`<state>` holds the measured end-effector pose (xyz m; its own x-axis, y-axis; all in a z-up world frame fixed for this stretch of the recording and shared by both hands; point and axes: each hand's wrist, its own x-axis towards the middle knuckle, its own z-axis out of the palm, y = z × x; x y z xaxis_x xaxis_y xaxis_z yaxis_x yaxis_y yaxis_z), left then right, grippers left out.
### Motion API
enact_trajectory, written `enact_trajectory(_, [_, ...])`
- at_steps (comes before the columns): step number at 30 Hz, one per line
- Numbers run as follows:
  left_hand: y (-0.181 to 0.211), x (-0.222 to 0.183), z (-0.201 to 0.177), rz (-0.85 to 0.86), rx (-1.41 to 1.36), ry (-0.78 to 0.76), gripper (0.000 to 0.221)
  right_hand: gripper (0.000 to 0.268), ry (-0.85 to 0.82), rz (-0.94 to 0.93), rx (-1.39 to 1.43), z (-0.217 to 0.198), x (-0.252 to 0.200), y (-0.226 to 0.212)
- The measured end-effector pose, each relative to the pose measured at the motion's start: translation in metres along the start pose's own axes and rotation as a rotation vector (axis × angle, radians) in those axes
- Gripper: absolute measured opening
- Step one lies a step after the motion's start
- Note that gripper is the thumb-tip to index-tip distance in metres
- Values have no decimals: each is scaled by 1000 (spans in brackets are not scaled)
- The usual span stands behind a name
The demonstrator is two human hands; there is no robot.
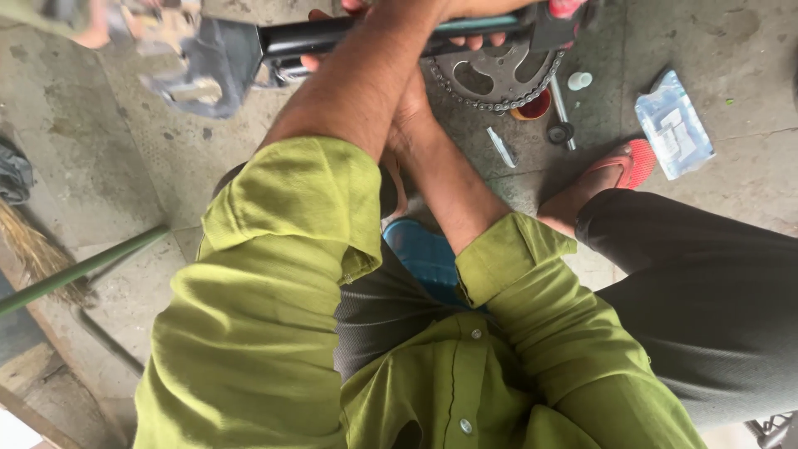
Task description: Apply grease and use a hammer to install or repair components on a motorcycle frame assembly.
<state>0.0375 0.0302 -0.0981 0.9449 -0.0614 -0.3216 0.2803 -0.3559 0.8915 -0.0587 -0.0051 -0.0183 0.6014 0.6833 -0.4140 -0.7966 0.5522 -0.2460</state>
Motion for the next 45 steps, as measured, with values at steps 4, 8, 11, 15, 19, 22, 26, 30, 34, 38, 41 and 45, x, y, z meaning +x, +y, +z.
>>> enact_trajectory(4, [104,-22,-12,-260,419,-248,75,36,-126,-14,-130,-31,-3,-8])
enact_trajectory(8, [64,2,-3,-312,386,-281,78,38,-44,15,-574,-59,-38,-59])
enact_trajectory(11, [24,23,8,-212,380,-264,71,43,-165,210,-1294,-71,-86,-135])
enact_trajectory(15, [48,2,-1,-237,352,-248,78,14,350,-471,-1589,-88,-111,-208])
enact_trajectory(19, [86,-11,-7,-212,376,-249,75,17,345,-604,-1097,-107,-86,-222])
enact_trajectory(22, [84,-7,-6,-171,337,-275,76,12,257,-503,-780,-100,-72,-206])
enact_trajectory(26, [83,-11,-8,-102,330,-267,78,11,281,-490,-749,-123,-54,-200])
enact_trajectory(30, [79,-9,-9,-148,343,-261,81,11,210,-505,-775,-118,-57,-199])
enact_trajectory(34, [85,-14,-12,-176,358,-294,81,22,185,-595,-925,-124,-55,-198])
enact_trajectory(38, [69,-3,-14,86,344,-351,76,25,207,-608,-956,-121,-56,-200])
enact_trajectory(41, [63,0,-15,-97,740,-503,74,23,216,-639,-1036,-132,-53,-202])
enact_trajectory(45, [43,2,-5,91,810,-287,59,19,164,-680,-1139,-132,-52,-204])
